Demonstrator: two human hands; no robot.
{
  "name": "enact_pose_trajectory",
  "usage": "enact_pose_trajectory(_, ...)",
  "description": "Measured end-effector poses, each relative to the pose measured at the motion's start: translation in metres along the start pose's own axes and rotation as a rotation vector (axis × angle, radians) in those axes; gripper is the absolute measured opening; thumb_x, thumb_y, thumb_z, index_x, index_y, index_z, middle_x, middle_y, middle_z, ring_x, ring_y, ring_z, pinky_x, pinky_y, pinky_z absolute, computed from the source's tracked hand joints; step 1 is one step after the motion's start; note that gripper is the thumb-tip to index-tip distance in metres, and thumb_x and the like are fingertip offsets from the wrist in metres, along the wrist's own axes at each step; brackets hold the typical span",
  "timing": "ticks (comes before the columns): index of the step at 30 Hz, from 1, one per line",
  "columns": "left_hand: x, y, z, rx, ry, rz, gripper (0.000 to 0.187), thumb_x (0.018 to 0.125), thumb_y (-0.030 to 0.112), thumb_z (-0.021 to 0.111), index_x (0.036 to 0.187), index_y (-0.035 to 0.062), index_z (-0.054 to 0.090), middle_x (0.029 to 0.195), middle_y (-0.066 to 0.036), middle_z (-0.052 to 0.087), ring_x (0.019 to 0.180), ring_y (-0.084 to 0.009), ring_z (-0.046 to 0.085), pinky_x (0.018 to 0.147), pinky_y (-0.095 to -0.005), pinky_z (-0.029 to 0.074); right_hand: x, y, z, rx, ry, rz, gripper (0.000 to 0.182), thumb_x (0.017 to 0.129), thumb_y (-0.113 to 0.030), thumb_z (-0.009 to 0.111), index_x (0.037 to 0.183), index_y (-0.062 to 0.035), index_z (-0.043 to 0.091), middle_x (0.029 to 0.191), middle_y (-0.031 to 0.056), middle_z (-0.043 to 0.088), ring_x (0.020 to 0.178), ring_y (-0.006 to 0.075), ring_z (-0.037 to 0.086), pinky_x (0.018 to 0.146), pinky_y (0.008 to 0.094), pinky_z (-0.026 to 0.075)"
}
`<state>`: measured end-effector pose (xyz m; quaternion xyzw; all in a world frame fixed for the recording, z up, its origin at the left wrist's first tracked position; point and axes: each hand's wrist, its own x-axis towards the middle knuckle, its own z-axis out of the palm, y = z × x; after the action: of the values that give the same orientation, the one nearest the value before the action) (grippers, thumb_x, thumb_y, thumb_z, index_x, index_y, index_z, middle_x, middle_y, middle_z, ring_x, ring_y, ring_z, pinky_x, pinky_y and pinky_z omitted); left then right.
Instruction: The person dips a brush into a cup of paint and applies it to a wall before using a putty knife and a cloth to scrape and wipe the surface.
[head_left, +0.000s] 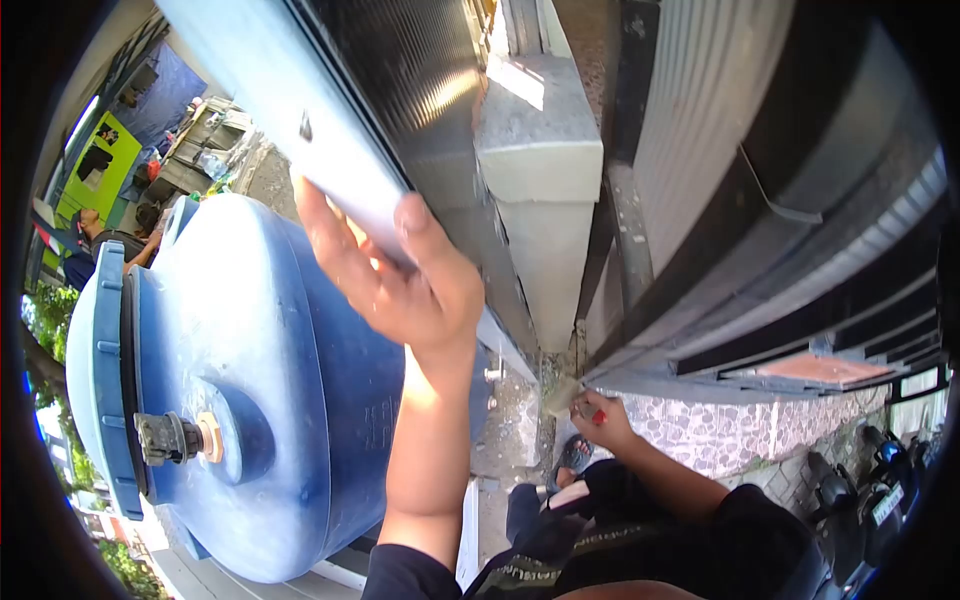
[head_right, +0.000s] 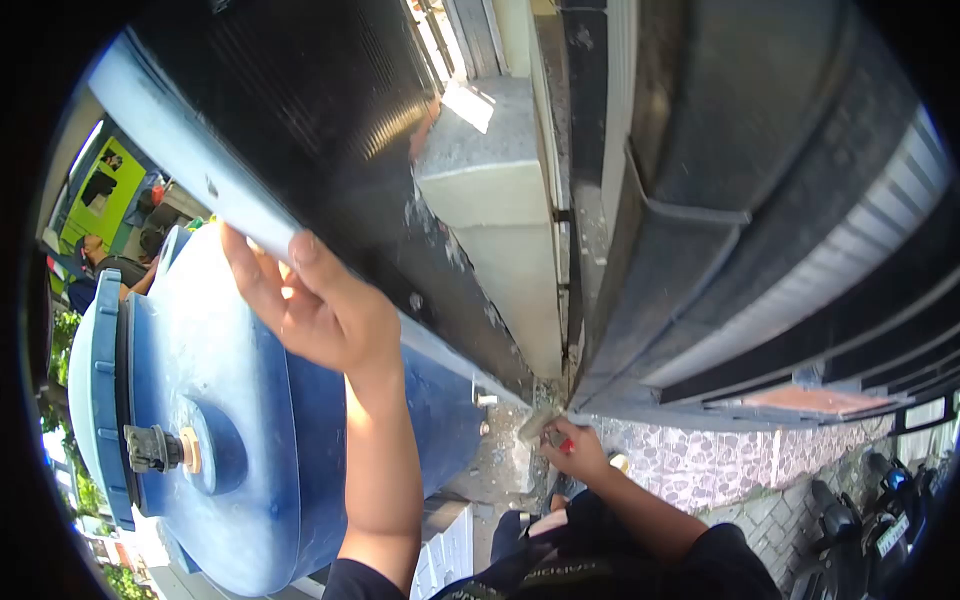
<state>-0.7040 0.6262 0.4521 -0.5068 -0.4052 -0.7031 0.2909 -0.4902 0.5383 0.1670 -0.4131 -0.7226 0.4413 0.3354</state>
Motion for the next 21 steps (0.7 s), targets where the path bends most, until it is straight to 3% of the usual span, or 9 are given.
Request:
enact_pose_trajectory(2, 0.002, 0.006, -0.003, 0.039, -0.051, -0.012, 0.050, 0.091, 0.016, 0.045, 0.128, -0.0115, 0.025, 0.118, -0.025, 0.045, 0.104, -0.0248, 0.050, 0.086, -0.0298, 0.040, -0.014, 0.001, 0.000, -0.038, -0.048, 0.060, 0.021, 0.069, -0.016, 0.067, 0.086, -0.0069, 0.058, 0.065, 0.0130, 0.060, 0.062, 0.0264, 0.063, 0.055, 0.0322, 0.048)
enact_pose_trajectory(3, 0.003, 0.007, -0.003, 0.027, -0.054, -0.019, 0.053, 0.088, 0.016, 0.050, 0.127, -0.0113, 0.026, 0.121, -0.027, 0.039, 0.108, -0.0320, 0.047, 0.090, -0.0372, 0.037, -0.019, -0.007, -0.003, -0.044, -0.029, -0.001, 0.020, 0.069, -0.015, 0.066, 0.086, -0.0062, 0.058, 0.066, 0.0128, 0.059, 0.058, 0.0278, 0.062, 0.052, 0.0334, 0.048)
enact_pose_trajectory(4, 0.004, 0.011, 0.000, 0.002, -0.021, -0.002, 0.053, 0.088, 0.018, 0.050, 0.126, -0.0112, 0.027, 0.120, -0.027, 0.040, 0.108, -0.0320, 0.047, 0.091, -0.0369, 0.037, -0.022, -0.016, -0.004, -0.013, 0.044, -0.163, 0.021, 0.070, -0.015, 0.066, 0.087, -0.0067, 0.057, 0.067, 0.0129, 0.059, 0.057, 0.0301, 0.061, 0.052, 0.0340, 0.048)
enact_pose_trajectory(6, 0.005, 0.006, -0.002, 0.003, -0.032, 0.029, 0.055, 0.088, 0.023, 0.052, 0.122, -0.0127, 0.029, 0.112, -0.028, 0.042, 0.101, -0.0323, 0.048, 0.088, -0.0375, 0.038, -0.037, -0.030, -0.011, -0.021, 0.033, -0.134, 0.021, 0.071, -0.015, 0.065, 0.088, -0.0071, 0.057, 0.069, 0.0137, 0.060, 0.061, 0.0314, 0.061, 0.055, 0.0350, 0.048)
enact_pose_trajectory(10, 0.007, 0.010, -0.010, 0.324, -0.138, 0.034, 0.057, 0.087, 0.031, 0.051, 0.114, -0.0164, 0.034, 0.096, -0.030, 0.046, 0.088, -0.0384, 0.049, 0.081, -0.0422, 0.040, -0.076, -0.037, -0.014, -0.040, 0.083, -0.151, 0.024, 0.073, -0.019, 0.062, 0.093, -0.0087, 0.054, 0.070, 0.0130, 0.059, 0.062, 0.0322, 0.059, 0.056, 0.0397, 0.046)
enact_pose_trajectory(13, 0.003, 0.011, -0.008, 0.395, -0.120, -0.030, 0.062, 0.087, 0.033, 0.046, 0.119, -0.0172, 0.029, 0.106, -0.040, 0.044, 0.101, -0.0497, 0.047, 0.090, -0.0475, 0.039, -0.110, -0.032, -0.016, -0.021, 0.167, -0.135, 0.023, 0.074, -0.014, 0.061, 0.094, -0.0067, 0.054, 0.080, 0.0133, 0.060, 0.068, 0.0319, 0.060, 0.062, 0.0372, 0.048)
enact_pose_trajectory(14, 0.001, 0.031, -0.008, 0.389, -0.158, -0.145, 0.062, 0.088, 0.032, 0.044, 0.119, -0.0185, 0.026, 0.107, -0.041, 0.042, 0.104, -0.0501, 0.045, 0.092, -0.0479, 0.037, -0.121, -0.030, -0.014, -0.028, 0.180, -0.130, 0.024, 0.074, -0.016, 0.061, 0.095, -0.0071, 0.054, 0.080, 0.0132, 0.061, 0.069, 0.0322, 0.060, 0.062, 0.0377, 0.048)
enact_pose_trajectory(19, 0.005, 0.012, -0.010, 0.359, -0.220, -0.115, 0.063, 0.089, 0.031, 0.041, 0.120, -0.0200, 0.023, 0.112, -0.042, 0.036, 0.104, -0.0513, 0.043, 0.092, -0.0483, 0.038, -0.179, -0.039, -0.025, -0.098, 0.329, -0.025, 0.026, 0.076, -0.020, 0.062, 0.098, -0.0081, 0.053, 0.082, 0.0124, 0.061, 0.070, 0.0328, 0.060, 0.063, 0.0384, 0.048)
enact_pose_trajectory(21, 0.008, 0.010, -0.011, 0.376, -0.208, -0.005, 0.063, 0.089, 0.034, 0.043, 0.120, -0.0193, 0.026, 0.112, -0.041, 0.039, 0.104, -0.0497, 0.045, 0.091, -0.0476, 0.039, -0.202, -0.045, -0.028, -0.128, 0.375, 0.068, 0.028, 0.077, -0.019, 0.062, 0.100, -0.0076, 0.052, 0.083, 0.0124, 0.061, 0.073, 0.0329, 0.060, 0.064, 0.0379, 0.049)
